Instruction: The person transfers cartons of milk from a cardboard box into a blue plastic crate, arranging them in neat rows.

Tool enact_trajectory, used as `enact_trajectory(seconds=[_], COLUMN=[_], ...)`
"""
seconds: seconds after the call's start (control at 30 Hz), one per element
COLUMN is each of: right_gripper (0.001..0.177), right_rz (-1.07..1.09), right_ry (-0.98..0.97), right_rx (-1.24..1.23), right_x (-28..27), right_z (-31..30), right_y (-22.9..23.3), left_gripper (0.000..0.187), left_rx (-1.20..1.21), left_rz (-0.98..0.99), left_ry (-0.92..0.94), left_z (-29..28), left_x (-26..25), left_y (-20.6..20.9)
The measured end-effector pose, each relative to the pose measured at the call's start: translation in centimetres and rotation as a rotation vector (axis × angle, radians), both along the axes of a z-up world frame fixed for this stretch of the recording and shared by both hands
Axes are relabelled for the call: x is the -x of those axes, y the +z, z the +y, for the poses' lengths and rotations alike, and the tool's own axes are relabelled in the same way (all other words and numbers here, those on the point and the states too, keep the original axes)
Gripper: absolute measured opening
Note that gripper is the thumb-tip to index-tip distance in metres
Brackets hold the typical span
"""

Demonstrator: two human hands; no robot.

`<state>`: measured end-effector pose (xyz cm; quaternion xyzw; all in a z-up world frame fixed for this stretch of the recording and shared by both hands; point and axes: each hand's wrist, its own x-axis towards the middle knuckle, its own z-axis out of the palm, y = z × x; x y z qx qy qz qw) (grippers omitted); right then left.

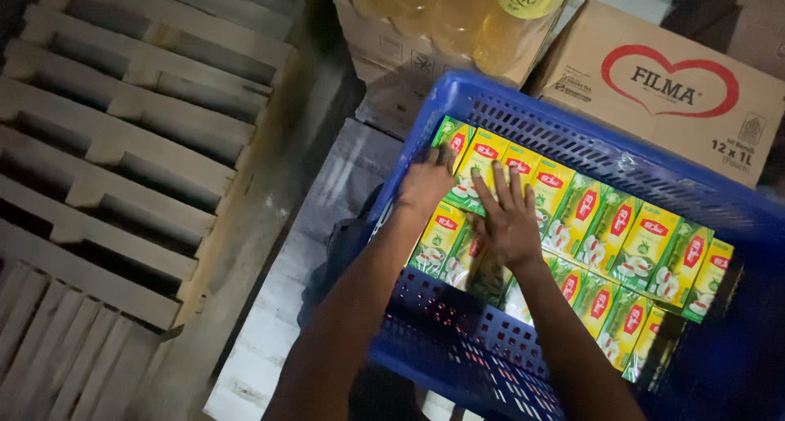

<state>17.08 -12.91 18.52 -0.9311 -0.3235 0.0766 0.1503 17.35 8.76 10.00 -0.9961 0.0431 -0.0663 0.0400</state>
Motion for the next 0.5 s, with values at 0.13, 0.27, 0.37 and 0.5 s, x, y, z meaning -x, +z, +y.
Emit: enact_trajectory(seconds=[0.13,0.27,0.37,0.5], right_gripper=[0.082,0.080,0.078,0.078], right_rz=[-0.136,-0.261,-0.232,-0.219], right_ry=[-0.059,-0.080,-0.102,-0.100], right_rx=[-0.007,-0.019,0.021,0.050], right_x=[0.4,0.2,0.0,0.2], right_z=[-0.5,-0.6,-0.4,-0.5], right_y=[-0.7,-2.0,-2.9,-2.7], left_gripper=[0.057,0.055,0.056,0.064], left_rx=[-0.047,-0.193,-0.215,-0.180], left_rz=[-0.065,-0.181,-0.169,-0.050], left_ry=[-0.022,-0.016,0.000,-0.011], left_z=[0.1,-0.3,-0.4,-0.3], left_x=[0.3,2.2,2.5,2.9], left_y=[-1.0,2.7,3.2,3.4])
